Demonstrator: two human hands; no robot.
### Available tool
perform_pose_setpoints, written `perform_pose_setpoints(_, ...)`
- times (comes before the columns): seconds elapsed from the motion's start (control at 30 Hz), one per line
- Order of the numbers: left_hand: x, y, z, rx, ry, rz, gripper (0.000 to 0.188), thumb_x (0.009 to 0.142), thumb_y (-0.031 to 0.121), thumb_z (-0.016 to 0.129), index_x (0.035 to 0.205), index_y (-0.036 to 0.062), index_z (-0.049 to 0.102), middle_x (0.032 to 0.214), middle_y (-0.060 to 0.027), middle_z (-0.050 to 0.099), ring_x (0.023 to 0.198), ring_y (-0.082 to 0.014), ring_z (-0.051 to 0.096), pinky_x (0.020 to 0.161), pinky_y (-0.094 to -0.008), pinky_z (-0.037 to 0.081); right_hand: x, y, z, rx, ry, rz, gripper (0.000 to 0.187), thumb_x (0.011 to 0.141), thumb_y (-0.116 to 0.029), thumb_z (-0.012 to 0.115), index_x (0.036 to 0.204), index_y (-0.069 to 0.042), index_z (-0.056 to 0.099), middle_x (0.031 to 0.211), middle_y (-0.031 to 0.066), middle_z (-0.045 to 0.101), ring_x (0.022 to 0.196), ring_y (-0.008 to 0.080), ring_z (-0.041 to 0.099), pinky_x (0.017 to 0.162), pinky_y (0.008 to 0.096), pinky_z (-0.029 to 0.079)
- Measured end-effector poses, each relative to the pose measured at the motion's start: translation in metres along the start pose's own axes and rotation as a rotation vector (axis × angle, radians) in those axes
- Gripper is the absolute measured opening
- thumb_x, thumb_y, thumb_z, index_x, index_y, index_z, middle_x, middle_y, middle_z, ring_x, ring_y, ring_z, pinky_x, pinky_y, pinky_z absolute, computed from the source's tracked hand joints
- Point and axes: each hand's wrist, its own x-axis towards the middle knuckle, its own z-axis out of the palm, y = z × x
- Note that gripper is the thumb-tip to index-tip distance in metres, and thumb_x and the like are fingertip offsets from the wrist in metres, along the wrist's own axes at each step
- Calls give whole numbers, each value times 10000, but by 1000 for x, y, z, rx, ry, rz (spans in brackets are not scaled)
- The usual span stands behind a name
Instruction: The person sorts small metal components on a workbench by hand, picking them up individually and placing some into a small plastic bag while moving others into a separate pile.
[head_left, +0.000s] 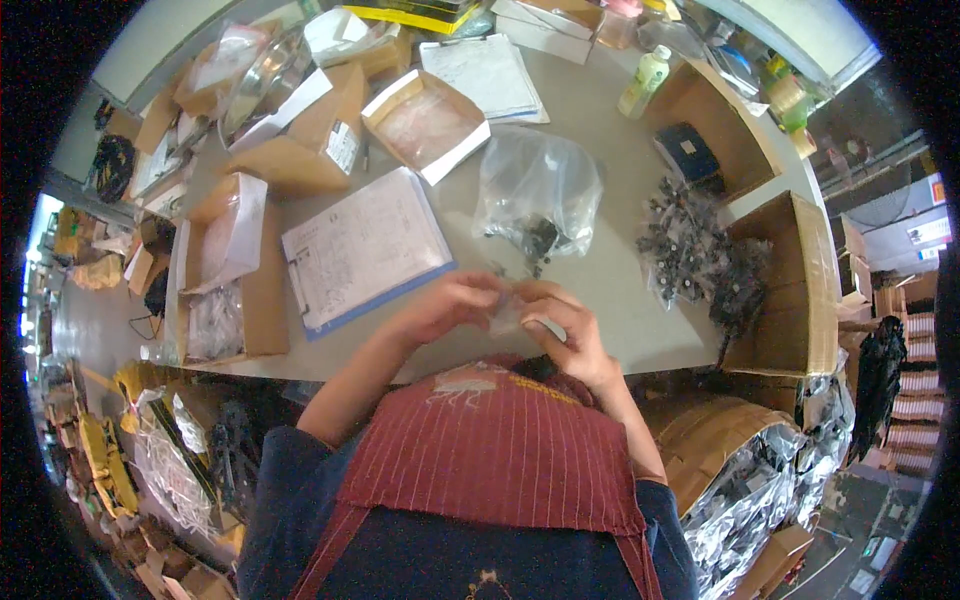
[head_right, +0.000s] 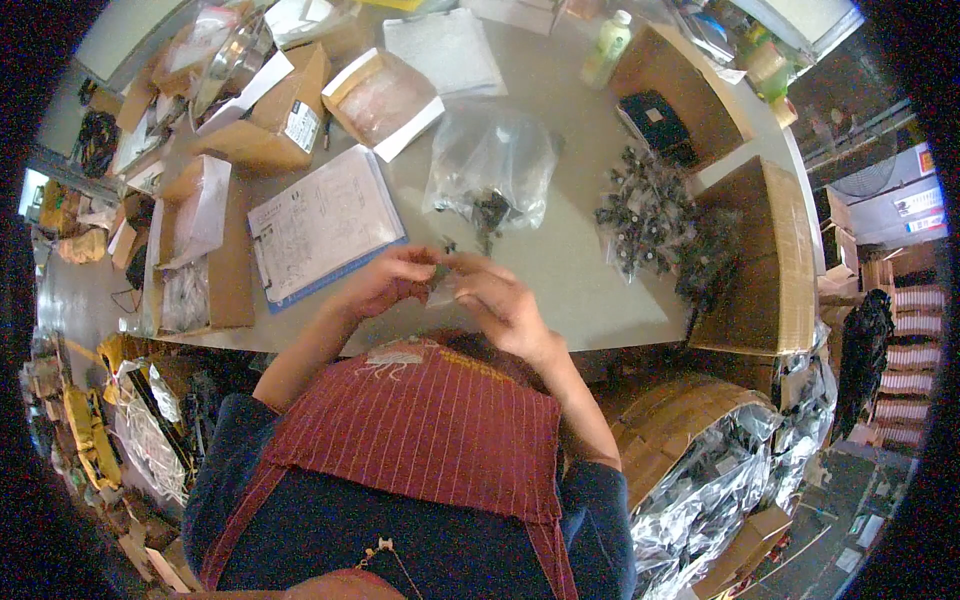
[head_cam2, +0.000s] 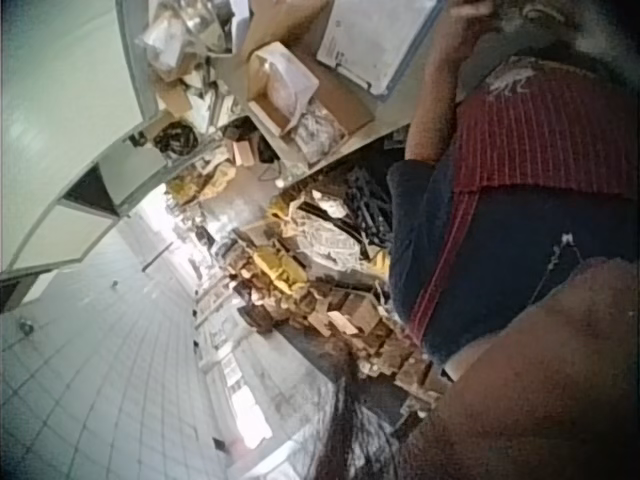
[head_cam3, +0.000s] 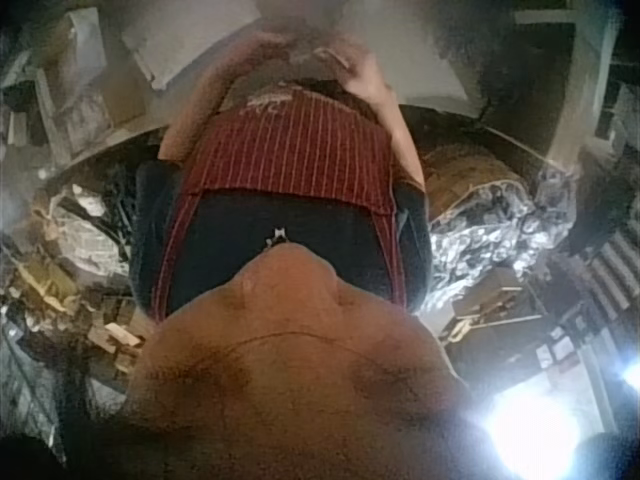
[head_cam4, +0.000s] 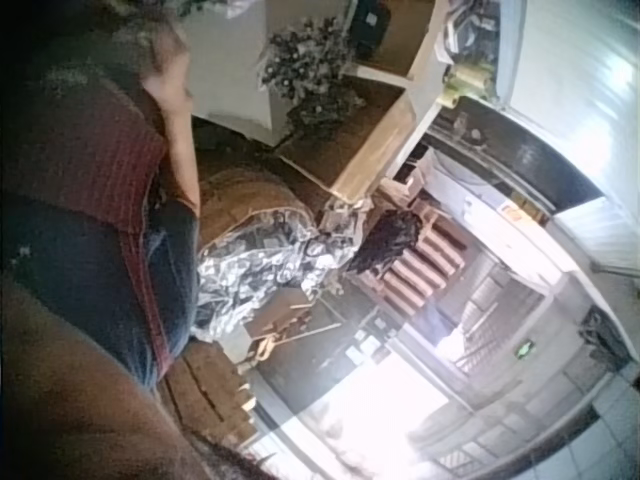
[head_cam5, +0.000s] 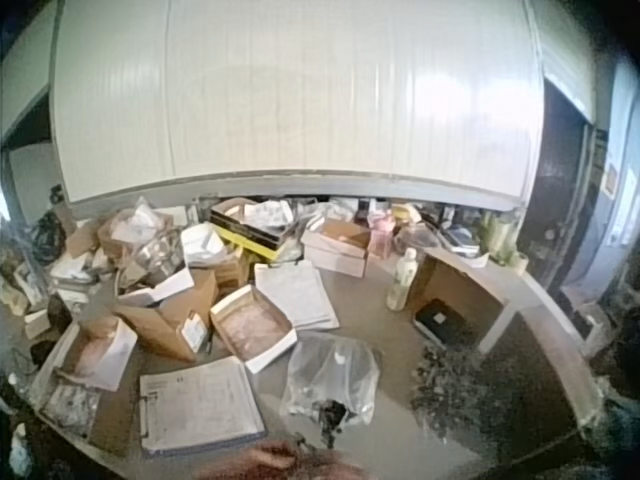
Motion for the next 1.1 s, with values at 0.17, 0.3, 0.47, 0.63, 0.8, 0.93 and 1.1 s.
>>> perform_pose_setpoints(0.17, -3, 10, 15, 25, 289, 101, 262, 897, 217, 676, 1092, 50, 623, 979, -43, 637, 858, -139, 610, 688, -296, 499, -3, -6, 10, 682, 275, 656, 456, 913, -76, 648, 1345, -43, 507, 1267, 113, 604, 1210, 282, 556, 1019, 417, 430)
perform_pose_setpoints(0.3, -4, 17, 36, 177, 282, 219, 262, 880, 155, 681, 1103, 34, 617, 969, -54, 637, 835, -147, 611, 656, -292, 501, 5, -10, 22, 704, 232, 773, 507, 945, -137, 638, 1407, -52, 448, 1311, 119, 581, 1161, 239, 575, 1002, 379, 448)
perform_pose_setpoints(0.47, -5, 14, 33, 137, 321, 295, 330, 850, 52, 706, 1159, 14, 594, 1017, -72, 648, 876, -153, 621, 687, -303, 515, 5, 0, 19, 723, 329, 640, 352, 917, -9, 635, 1249, -18, 518, 1033, 83, 639, 946, 185, 627, 841, 320, 510)
perform_pose_setpoints(0.63, -11, 15, 41, 218, 339, 305, 326, 861, 54, 700, 1162, 14, 582, 1007, -69, 652, 868, -145, 620, 735, -297, 514, 8, -13, 13, 694, 352, 614, 377, 906, 3, 640, 1263, -8, 520, 1064, 93, 634, 947, 180, 628, 843, 327, 511)
perform_pose_setpoints(0.8, -13, 20, 54, 494, 327, 537, 310, 891, 85, 709, 1159, 14, 572, 997, -59, 671, 865, -115, 625, 805, -283, 497, 11, -21, 13, 777, 196, 643, 344, 939, -58, 649, 1252, -19, 512, 1092, 79, 605, 925, 157, 617, 801, 306, 522)
perform_pose_setpoints(0.93, -23, 33, 56, 471, 336, 406, 278, 894, 99, 709, 1133, 22, 590, 986, -52, 672, 869, -111, 625, 810, -279, 496, 7, -15, 14, 856, 218, 654, 316, 933, -43, 644, 1235, -22, 551, 1065, 79, 656, 937, 158, 628, 827, 306, 506)
perform_pose_setpoints(1.1, -23, 23, 47, 265, 300, 350, 250, 900, 116, 688, 1117, 20, 611, 955, -71, 672, 863, -127, 631, 752, -288, 511, 7, -21, 14, 810, 285, 639, 242, 945, -36, 623, 1181, -9, 576, 1027, 68, 655, 900, 144, 624, 801, 294, 505)
